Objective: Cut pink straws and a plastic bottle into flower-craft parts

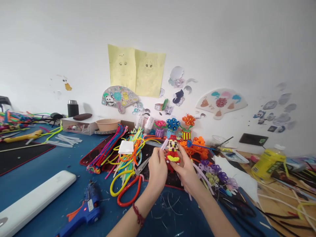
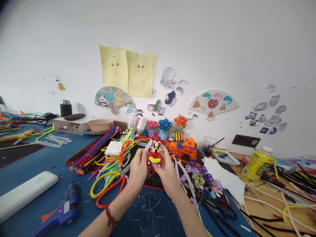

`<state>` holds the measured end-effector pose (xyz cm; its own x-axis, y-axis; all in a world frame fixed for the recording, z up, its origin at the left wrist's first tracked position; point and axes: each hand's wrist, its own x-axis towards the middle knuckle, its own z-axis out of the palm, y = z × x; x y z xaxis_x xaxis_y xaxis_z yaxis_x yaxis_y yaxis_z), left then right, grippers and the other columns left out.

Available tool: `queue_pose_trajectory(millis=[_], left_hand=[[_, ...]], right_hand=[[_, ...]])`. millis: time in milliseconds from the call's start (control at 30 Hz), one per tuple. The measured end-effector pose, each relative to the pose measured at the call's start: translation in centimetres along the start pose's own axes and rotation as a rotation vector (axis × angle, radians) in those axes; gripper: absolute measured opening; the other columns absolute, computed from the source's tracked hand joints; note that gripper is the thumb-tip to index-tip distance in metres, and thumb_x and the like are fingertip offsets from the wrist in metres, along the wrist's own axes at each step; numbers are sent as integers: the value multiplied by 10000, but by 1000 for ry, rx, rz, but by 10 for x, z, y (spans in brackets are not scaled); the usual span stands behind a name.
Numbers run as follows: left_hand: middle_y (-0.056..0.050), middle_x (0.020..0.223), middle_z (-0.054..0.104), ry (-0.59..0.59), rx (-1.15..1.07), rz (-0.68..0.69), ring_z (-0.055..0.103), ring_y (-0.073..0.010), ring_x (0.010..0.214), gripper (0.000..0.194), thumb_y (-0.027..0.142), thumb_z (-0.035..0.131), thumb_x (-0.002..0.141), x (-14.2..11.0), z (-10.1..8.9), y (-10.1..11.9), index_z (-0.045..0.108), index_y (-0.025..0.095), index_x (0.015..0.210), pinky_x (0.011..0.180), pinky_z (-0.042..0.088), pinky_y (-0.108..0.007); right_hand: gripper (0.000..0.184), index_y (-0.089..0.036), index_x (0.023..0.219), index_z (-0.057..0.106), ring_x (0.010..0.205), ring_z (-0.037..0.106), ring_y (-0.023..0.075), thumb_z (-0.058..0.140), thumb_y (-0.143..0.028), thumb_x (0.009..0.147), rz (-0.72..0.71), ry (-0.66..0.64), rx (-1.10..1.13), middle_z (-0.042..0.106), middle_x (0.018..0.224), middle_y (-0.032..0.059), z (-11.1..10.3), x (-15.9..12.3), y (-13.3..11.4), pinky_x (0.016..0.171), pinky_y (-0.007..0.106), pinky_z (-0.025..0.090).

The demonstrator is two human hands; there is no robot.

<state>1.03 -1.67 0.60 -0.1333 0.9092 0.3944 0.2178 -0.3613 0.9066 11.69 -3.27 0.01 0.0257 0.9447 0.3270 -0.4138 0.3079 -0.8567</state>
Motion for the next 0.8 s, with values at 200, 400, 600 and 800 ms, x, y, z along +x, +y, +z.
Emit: queue_pose_trajectory(millis=[200, 400, 600, 800], left_hand=[[-5, 739, 594, 20, -93, 1, 566, -157, 642, 214, 330, 367, 926, 0, 1, 2, 500, 201, 820, 590, 411, -246], [19, 701, 586, -7, -190, -64, 515, -111, 480, 208, 359, 411, 899, 5, 2, -5, 519, 189, 845, 485, 397, -220], [8, 714, 600, -42, -182, -38, 507, -104, 467, 196, 363, 437, 866, 9, -1, -8, 520, 186, 858, 449, 381, -206], [44, 623, 535, -163, -303, -94, 439, -99, 433, 140, 297, 449, 803, 5, 2, -1, 488, 193, 888, 413, 347, -189]], right_hand=[[924, -323, 1446, 277, 1180, 555, 236, 794, -225, 686, -70, 5, 8, 568, 1310, 63, 1, 1, -2, 990, 377, 439], [787, -258, 1385, 426, 1105, 600, 241, 793, -295, 690, -35, 147, -25, 655, 1184, 75, -3, 4, 6, 948, 373, 465], [701, -261, 1279, 543, 1071, 611, 214, 812, -263, 631, -19, 251, 141, 672, 1141, 45, -3, 7, 7, 960, 348, 451], [732, -299, 1263, 554, 846, 650, 188, 780, -187, 576, 44, 246, 248, 695, 1011, 5, 0, 6, 0, 816, 345, 514]])
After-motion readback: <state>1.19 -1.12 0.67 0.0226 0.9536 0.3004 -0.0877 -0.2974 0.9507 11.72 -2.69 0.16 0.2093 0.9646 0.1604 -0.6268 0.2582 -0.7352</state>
